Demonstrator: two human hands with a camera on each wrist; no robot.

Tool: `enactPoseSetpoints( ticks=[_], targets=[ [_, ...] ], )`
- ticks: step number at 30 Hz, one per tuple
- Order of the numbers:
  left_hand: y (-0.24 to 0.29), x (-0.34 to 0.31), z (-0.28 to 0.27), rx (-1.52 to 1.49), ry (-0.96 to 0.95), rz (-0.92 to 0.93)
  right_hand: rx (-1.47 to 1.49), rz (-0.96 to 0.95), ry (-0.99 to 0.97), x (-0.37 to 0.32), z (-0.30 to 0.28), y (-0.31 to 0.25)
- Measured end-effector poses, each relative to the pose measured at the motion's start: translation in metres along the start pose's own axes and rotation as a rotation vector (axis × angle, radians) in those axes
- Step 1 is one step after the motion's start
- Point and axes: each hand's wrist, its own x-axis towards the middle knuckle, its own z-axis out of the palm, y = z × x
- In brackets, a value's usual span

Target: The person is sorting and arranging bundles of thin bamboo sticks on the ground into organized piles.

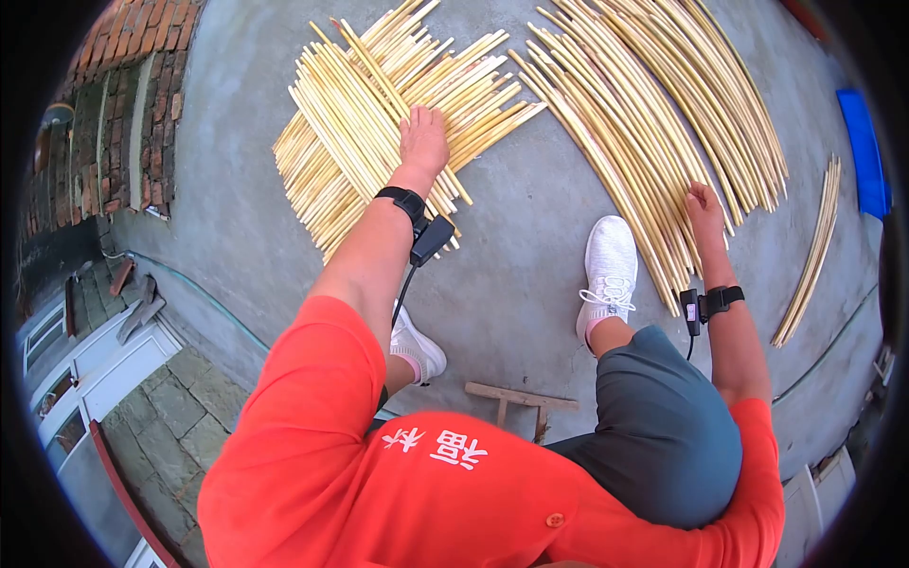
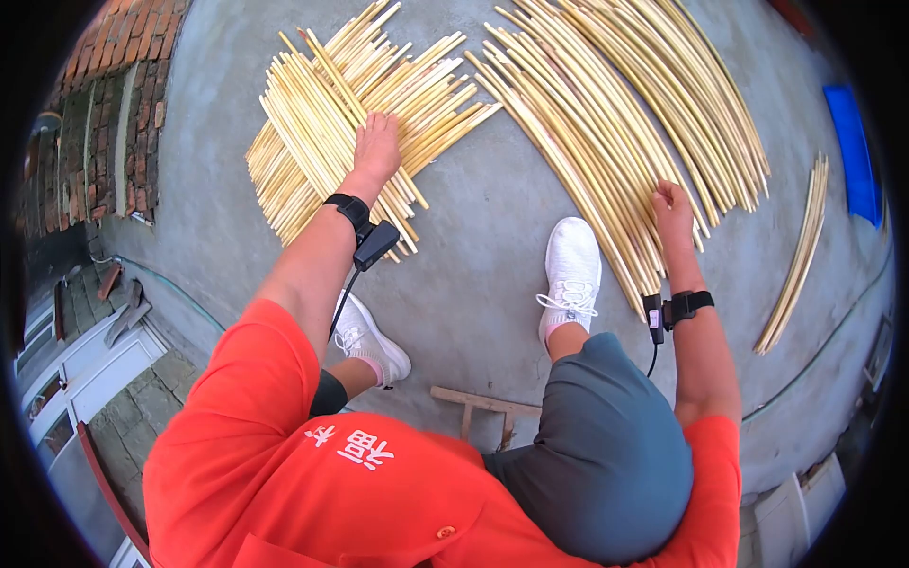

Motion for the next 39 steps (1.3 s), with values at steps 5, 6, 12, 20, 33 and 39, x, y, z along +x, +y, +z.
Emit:
enactPoseSetpoints(
  ticks=[5,6,12,20,33,39],
  targets=[
    [-0.03,0.007,0.005,0.063,-0.079,0.024,-0.016,0.023,-0.029,-0.006,0.0,-0.003],
    [-0.031,0.006,0.005,0.047,-0.075,0.021,-0.008,0.038,-0.035,-0.007,0.001,-0.003],
    [-0.031,0.002,0.015,0.014,-0.021,-0.009,-0.004,0.059,-0.048,-0.007,0.004,-0.008],
    [-0.024,0.002,0.003,0.051,-0.067,-0.033,-0.16,-0.056,-0.01,0.002,0.003,0.0],
    [-0.026,-0.009,0.015,0.009,-0.029,-0.062,-0.141,-0.056,-0.007,-0.007,0.003,-0.006],
    [-0.02,-0.015,0.013,0.005,-0.011,-0.07,-0.15,-0.072,-0.003,-0.009,0.002,-0.003]
  ],
)
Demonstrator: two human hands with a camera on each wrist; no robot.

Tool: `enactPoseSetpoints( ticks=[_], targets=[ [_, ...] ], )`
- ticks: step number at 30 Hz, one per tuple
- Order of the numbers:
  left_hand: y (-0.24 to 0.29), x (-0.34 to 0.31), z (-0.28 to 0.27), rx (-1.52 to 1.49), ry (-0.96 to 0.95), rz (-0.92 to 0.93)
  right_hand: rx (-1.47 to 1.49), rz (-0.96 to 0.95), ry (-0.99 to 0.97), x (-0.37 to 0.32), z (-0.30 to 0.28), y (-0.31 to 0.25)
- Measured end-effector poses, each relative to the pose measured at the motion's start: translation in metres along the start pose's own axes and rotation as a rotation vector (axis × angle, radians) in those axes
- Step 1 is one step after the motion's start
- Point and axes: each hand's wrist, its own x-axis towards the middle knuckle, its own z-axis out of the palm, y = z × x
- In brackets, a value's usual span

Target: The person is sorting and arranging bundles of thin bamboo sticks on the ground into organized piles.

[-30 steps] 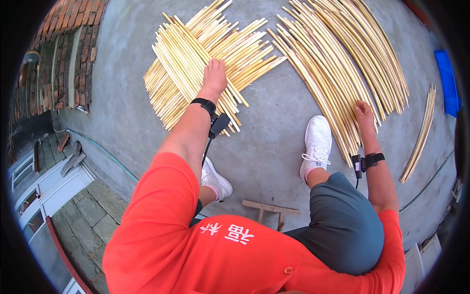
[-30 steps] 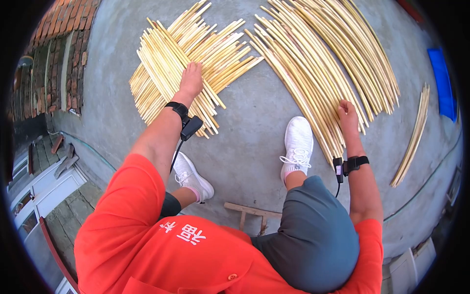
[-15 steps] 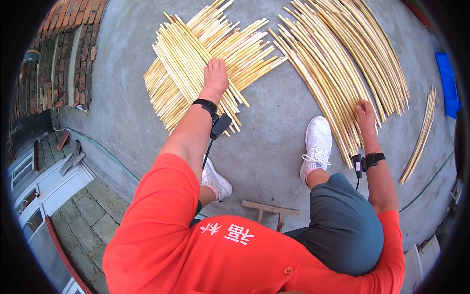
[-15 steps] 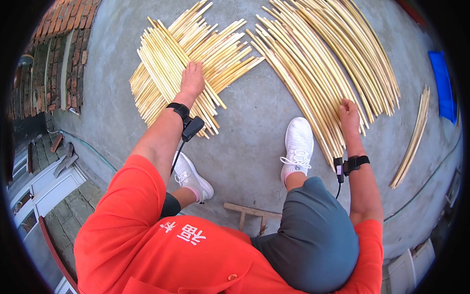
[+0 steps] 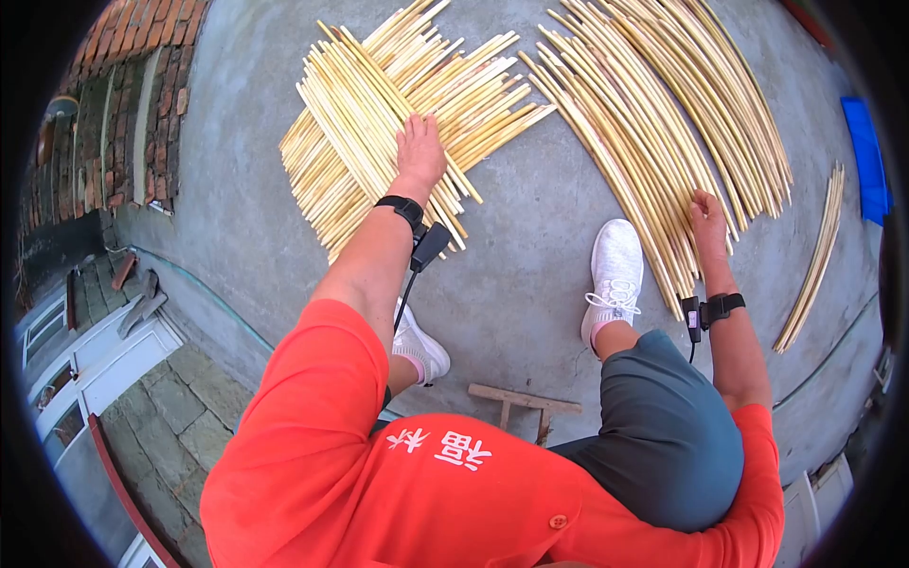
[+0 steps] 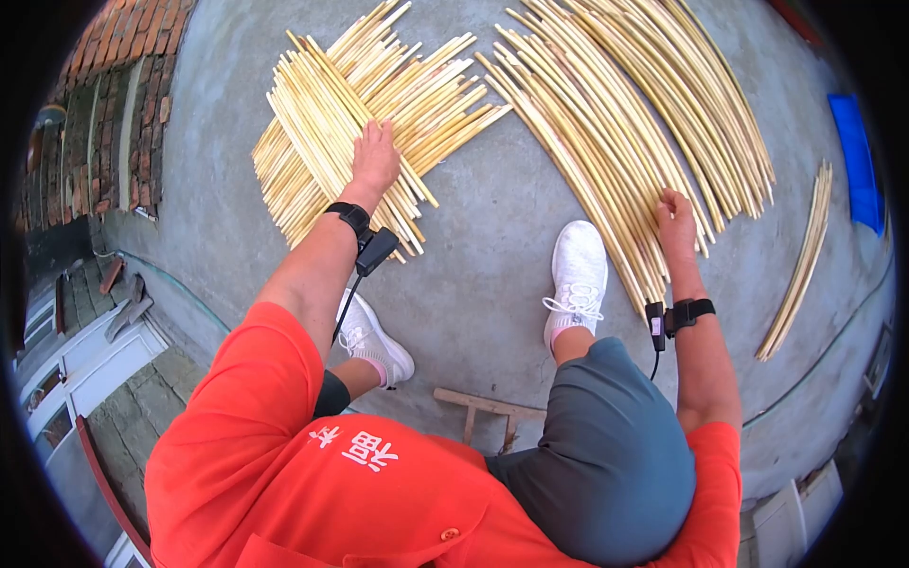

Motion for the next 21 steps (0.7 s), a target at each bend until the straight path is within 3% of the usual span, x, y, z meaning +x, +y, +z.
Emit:
enactPoseSetpoints(
  ticks=[7,21],
  targets=[
    [0.021,-0.021,0.007,-0.141,-0.01,-0.084,0.109,0.088,-0.001,-0.002,-0.001,-0.002],
    [0.03,-0.031,0.005,-0.219,0.026,-0.129,0.065,-0.008,0.005,-0.004,0.002,-0.002]
  ],
)
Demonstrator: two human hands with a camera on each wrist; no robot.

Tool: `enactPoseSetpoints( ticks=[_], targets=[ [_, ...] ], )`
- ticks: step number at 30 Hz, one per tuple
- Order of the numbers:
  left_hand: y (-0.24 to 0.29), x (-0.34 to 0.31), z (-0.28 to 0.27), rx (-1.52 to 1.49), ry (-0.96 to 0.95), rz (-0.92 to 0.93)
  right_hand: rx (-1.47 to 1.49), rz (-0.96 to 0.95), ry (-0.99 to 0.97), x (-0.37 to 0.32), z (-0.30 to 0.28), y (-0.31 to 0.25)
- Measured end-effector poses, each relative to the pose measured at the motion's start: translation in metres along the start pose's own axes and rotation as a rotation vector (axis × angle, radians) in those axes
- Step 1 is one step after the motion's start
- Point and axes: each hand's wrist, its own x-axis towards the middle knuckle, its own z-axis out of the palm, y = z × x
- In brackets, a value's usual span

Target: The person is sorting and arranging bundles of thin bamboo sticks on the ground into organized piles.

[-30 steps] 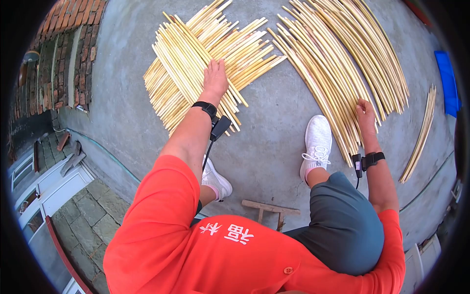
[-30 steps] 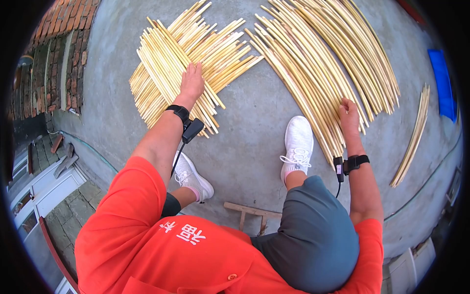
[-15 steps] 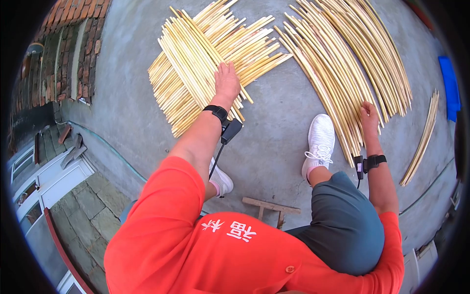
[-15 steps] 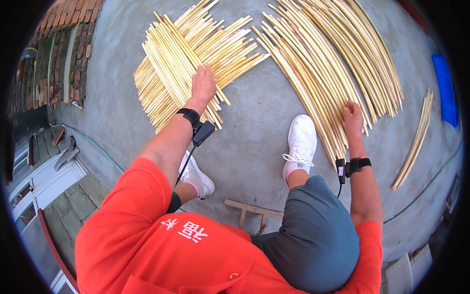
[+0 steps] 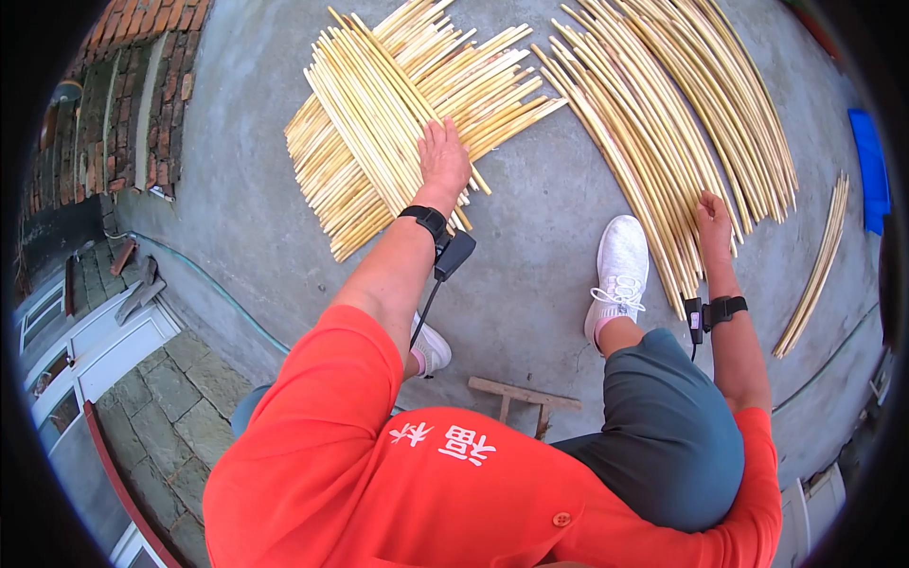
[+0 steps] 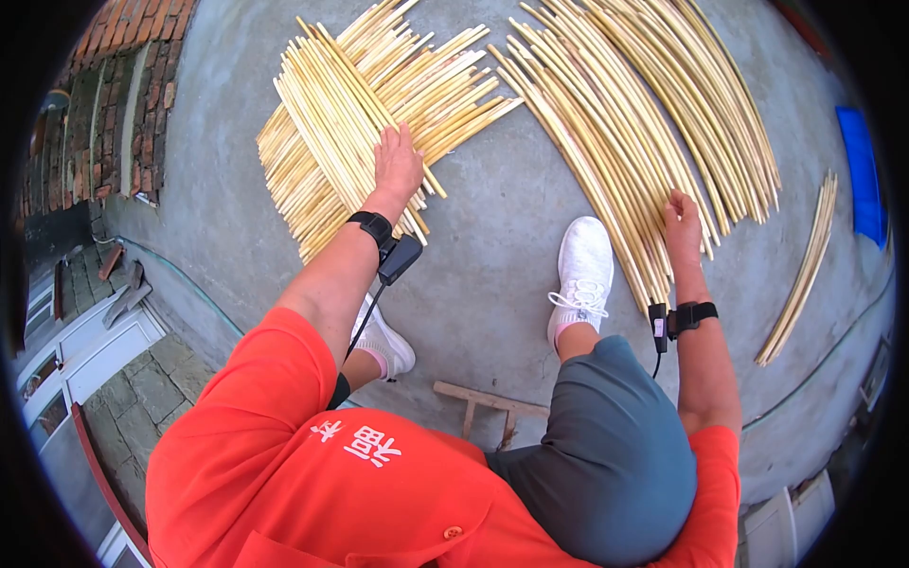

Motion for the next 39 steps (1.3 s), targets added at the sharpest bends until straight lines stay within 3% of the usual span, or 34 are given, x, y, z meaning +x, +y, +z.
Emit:
enactPoseSetpoints(
  ticks=[4,6,10,22,24,27,33,39],
  targets=[
    [0.01,-0.012,0.0,-0.011,0.056,0.057,0.053,0.063,0.007,-0.001,-0.001,0.002],
    [0.019,-0.027,-0.001,-0.048,0.007,0.245,0.065,0.077,0.009,0.002,-0.001,0.007],
    [0.027,-0.049,0.007,-0.056,-0.001,0.342,0.09,0.073,0.023,0.002,0.0,0.004],
    [0.01,-0.041,0.003,-0.16,0.053,0.193,0.075,0.114,0.014,-0.002,0.001,0.006],
    [-0.011,-0.034,0.006,-0.134,0.172,0.006,0.086,0.095,0.013,-0.001,0.003,0.012],
    [-0.044,-0.024,0.005,-0.052,0.113,-0.135,0.08,0.096,0.003,-0.001,0.001,0.012],
    [-0.047,-0.021,-0.001,0.014,0.001,-0.118,0.063,0.122,0.01,-0.006,-0.001,0.007],
    [-0.035,-0.021,0.003,0.007,0.017,-0.123,0.064,0.143,0.011,-0.01,-0.002,0.001]
  ],
)
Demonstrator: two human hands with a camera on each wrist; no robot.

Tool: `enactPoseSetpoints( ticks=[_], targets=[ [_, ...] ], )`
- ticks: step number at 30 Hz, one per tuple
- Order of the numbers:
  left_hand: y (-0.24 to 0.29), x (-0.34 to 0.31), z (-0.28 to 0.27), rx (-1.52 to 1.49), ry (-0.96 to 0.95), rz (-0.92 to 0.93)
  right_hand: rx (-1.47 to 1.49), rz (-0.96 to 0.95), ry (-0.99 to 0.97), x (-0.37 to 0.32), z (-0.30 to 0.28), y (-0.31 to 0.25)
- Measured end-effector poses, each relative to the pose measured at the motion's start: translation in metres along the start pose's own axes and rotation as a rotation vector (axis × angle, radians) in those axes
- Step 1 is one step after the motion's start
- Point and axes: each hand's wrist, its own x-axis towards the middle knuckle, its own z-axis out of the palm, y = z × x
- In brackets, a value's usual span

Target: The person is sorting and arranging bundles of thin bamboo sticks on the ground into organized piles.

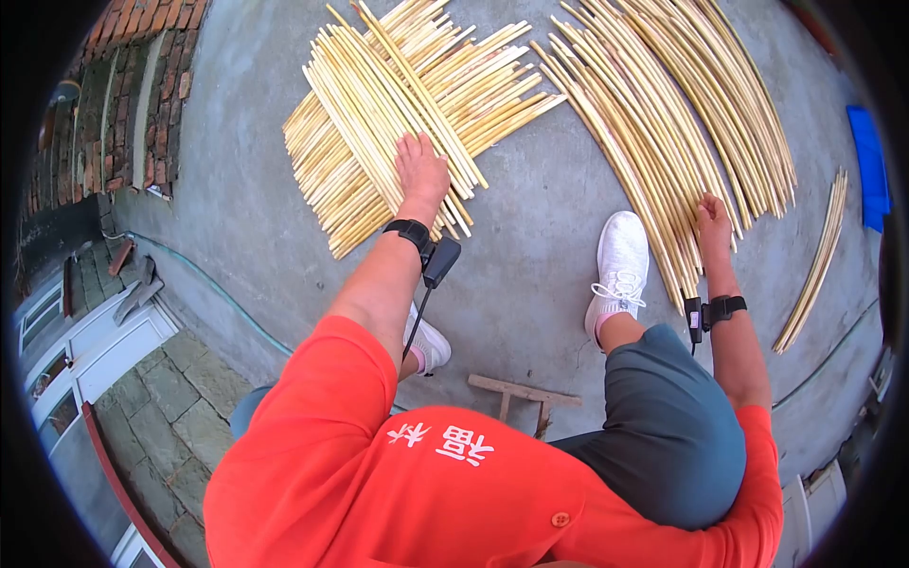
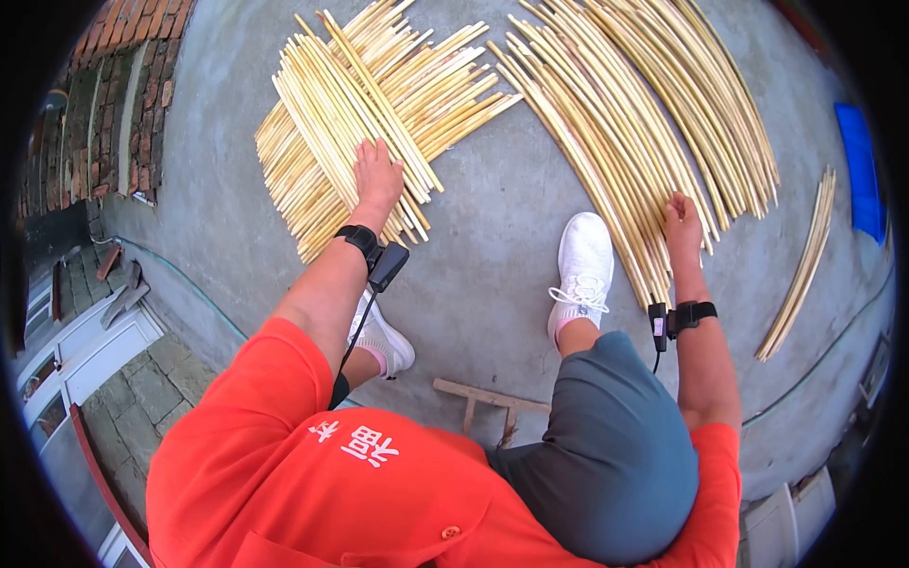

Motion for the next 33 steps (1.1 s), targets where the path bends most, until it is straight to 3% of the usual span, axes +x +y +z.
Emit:
enactPoseSetpoints(
  ticks=[4,7,10,19,24,27,33],
  targets=[
    [0.014,0.001,-0.007,-0.002,-0.005,0.004,-0.01,0.005,0.02,0.001,-0.001,-0.002],
    [0.024,0.006,-0.008,0.079,-0.012,0.237,0.02,0.018,0.019,0.003,0.0,-0.001],
    [0.028,0.014,-0.009,0.092,-0.083,0.259,0.029,-0.043,0.029,0.003,0.003,0.0],
    [0.031,0.013,-0.006,0.072,-0.03,0.191,0.027,-0.027,-0.012,0.004,0.002,0.007],
    [0.034,0.025,-0.003,0.18,0.053,0.263,0.005,-0.01,-0.015,0.003,-0.002,0.009],
    [0.037,0.036,-0.014,0.186,-0.053,0.201,-0.019,-0.027,-0.01,0.002,-0.003,0.01],
    [0.037,0.042,-0.02,0.098,-0.089,0.124,-0.009,-0.02,-0.012,0.001,-0.002,0.01]
  ],
)
